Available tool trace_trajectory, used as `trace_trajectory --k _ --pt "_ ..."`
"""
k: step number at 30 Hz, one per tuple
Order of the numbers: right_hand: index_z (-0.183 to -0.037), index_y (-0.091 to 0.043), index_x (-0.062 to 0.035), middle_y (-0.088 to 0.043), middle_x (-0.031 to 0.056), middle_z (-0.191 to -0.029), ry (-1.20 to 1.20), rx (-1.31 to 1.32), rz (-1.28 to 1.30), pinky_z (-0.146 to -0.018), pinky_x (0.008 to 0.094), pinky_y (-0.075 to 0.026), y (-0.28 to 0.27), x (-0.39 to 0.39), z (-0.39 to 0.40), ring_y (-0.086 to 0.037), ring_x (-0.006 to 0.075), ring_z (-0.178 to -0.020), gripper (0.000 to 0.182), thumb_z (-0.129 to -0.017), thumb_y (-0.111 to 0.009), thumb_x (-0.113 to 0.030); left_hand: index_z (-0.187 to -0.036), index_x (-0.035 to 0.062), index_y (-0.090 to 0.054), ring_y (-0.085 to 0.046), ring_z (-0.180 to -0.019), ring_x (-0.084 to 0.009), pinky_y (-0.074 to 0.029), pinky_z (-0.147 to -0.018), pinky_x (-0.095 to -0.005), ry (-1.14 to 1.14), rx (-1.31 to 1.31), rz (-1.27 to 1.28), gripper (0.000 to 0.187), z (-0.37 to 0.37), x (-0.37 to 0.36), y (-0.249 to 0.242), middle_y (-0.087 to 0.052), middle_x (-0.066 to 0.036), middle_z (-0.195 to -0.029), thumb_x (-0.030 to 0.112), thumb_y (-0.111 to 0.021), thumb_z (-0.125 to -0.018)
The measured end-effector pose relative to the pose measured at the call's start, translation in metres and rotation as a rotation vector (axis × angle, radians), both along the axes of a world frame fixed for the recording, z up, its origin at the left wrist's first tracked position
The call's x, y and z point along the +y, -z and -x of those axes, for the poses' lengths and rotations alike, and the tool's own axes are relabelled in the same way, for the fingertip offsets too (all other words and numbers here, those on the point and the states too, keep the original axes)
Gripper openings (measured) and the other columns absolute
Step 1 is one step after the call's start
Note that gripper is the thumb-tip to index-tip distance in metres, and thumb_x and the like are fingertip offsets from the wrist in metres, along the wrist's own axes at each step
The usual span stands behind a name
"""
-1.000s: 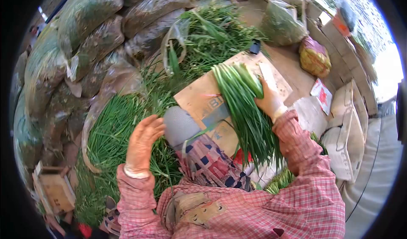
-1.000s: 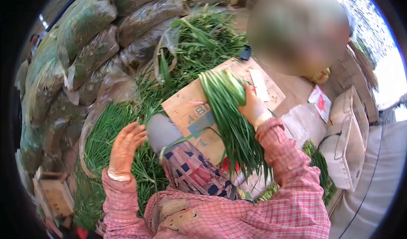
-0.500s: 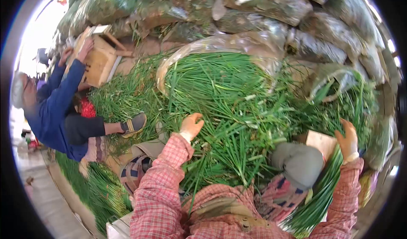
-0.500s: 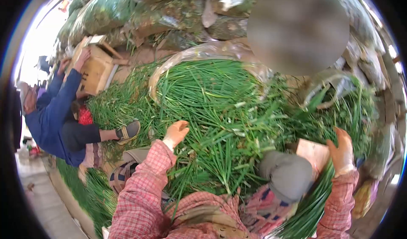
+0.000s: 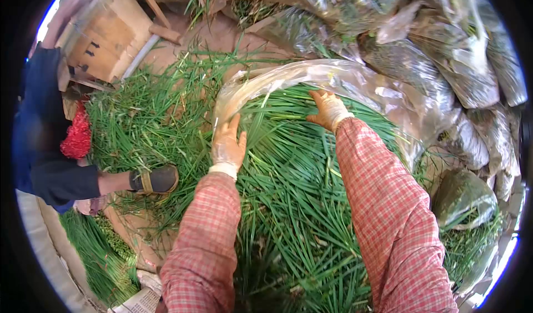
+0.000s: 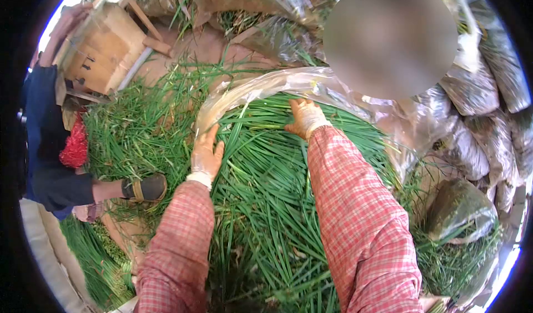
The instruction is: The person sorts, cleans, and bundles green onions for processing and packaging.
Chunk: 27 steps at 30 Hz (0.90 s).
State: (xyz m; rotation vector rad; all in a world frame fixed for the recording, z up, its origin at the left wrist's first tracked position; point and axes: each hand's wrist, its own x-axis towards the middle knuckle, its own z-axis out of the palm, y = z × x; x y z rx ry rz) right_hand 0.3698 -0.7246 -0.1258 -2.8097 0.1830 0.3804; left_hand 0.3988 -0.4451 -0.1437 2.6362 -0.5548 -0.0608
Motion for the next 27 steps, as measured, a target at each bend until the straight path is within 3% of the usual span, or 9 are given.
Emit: trace_trajectory --k 3,6,9,12,15,17,20,24,27 --pt "-0.129 -0.031 -0.002 -0.038 0.0222 -0.128 -0.05 0.03 0.078 -0.096 0.0421 -0.034 0.052 -0.012 -0.037 -0.037 0.039 -0.118 0.098 -0.055 -0.075 -0.047 -0.132 0.0115 -0.034 -0.043 -0.111 -0.0397 -0.037 -0.094 -0.0426 0.039 -0.066 -0.086 0.05 -0.031 -0.003 0.01 -0.046 -0.021 -0.121 0.032 -0.047 -0.087" --pt "-0.129 -0.032 -0.0006 -0.038 0.025 -0.128 -0.235 -0.156 -0.062 -0.098 0.0404 -0.033 0.098 -0.039 -0.055 -0.036 0.0404 -0.119 0.104 -0.05 -0.076 -0.051 -0.13 0.0073 -0.035 -0.045 -0.102 -0.0376 -0.04 -0.087 -0.0429 -0.033 -0.103 -0.097 0.052 -0.058 -0.01 0.023 -0.047 -0.02 -0.114 0.032 -0.048 -0.086" --pt "-0.123 -0.041 -0.0019 -0.049 0.0261 -0.116 -0.278 -0.187 -0.307 -0.091 0.0389 -0.038 0.084 -0.029 -0.056 -0.047 0.0358 -0.11 0.094 -0.051 -0.076 -0.051 -0.126 0.0067 -0.04 -0.046 -0.1 -0.0362 -0.041 -0.085 -0.0434 -0.108 -0.114 0.013 0.051 -0.084 -0.014 0.025 -0.048 -0.019 -0.111 0.035 -0.05 -0.085" --pt "-0.115 -0.05 -0.0039 -0.058 0.0234 -0.1 -0.077 0.112 -0.087 -0.084 0.0391 -0.044 0.07 -0.019 -0.03 -0.057 0.0371 -0.093 0.071 -0.059 -0.074 -0.04 -0.128 0.0076 -0.04 -0.041 -0.111 -0.0375 -0.037 -0.092 -0.0425 -0.197 0.041 0.088 0.055 -0.106 -0.013 0.045 -0.043 -0.021 -0.122 0.043 -0.046 -0.086" --pt "-0.12 -0.046 0.0 -0.05 0.0251 -0.116 -0.265 -0.19 -0.084 -0.095 0.0379 -0.035 0.051 -0.011 -0.018 -0.044 0.0362 -0.113 0.077 -0.059 -0.075 -0.037 -0.129 0.0064 -0.039 -0.036 -0.118 -0.039 -0.032 -0.097 -0.042 -0.217 0.174 0.226 0.06 -0.117 -0.008 0.038 -0.04 -0.023 -0.128 0.048 -0.044 -0.085" --pt "-0.126 -0.04 0.0002 -0.041 0.0238 -0.127 -0.116 0.204 -0.253 -0.101 0.0373 -0.029 0.048 -0.021 -0.034 -0.034 0.0357 -0.122 0.088 -0.058 -0.076 -0.043 -0.128 0.0054 -0.039 -0.037 -0.118 -0.0396 -0.032 -0.097 -0.0421 -0.195 0.177 0.308 0.061 -0.121 -0.008 0.038 -0.041 -0.024 -0.126 0.048 -0.044 -0.085" --pt "-0.132 -0.031 -0.0024 -0.038 0.0213 -0.131 -0.232 0.127 -0.401 -0.101 0.036 -0.029 0.076 -0.037 -0.049 -0.034 0.0328 -0.123 0.099 -0.056 -0.078 -0.045 -0.128 0.0033 -0.04 -0.039 -0.116 -0.0396 -0.031 -0.098 -0.0408 -0.169 0.116 0.294 0.062 -0.124 -0.015 0.042 -0.043 -0.024 -0.125 0.048 -0.043 -0.085" --pt "-0.133 -0.03 -0.0043 -0.034 0.0208 -0.133 0.02 0.307 -0.536 -0.103 0.0344 -0.024 0.055 -0.026 -0.05 -0.03 0.0319 -0.125 0.102 -0.05 -0.081 -0.037 -0.128 0.0002 -0.039 -0.039 -0.118 -0.0365 -0.03 -0.099 -0.0387 -0.155 0.142 0.362 0.062 -0.12 -0.017 0.034 -0.042 -0.024 -0.126 0.046 -0.044 -0.086" --pt "-0.128 -0.035 0.0003 -0.046 0.0231 -0.121 -0.138 0.08 -0.259 -0.097 0.0354 -0.033 0.068 -0.032 -0.046 -0.042 0.0346 -0.115 0.099 -0.049 -0.079 -0.04 -0.127 -0.0013 -0.039 -0.041 -0.118 -0.0329 -0.031 -0.098 -0.0362 -0.19 0.207 0.477 0.062 -0.12 -0.018 0.03 -0.042 -0.023 -0.126 0.044 -0.045 -0.086"
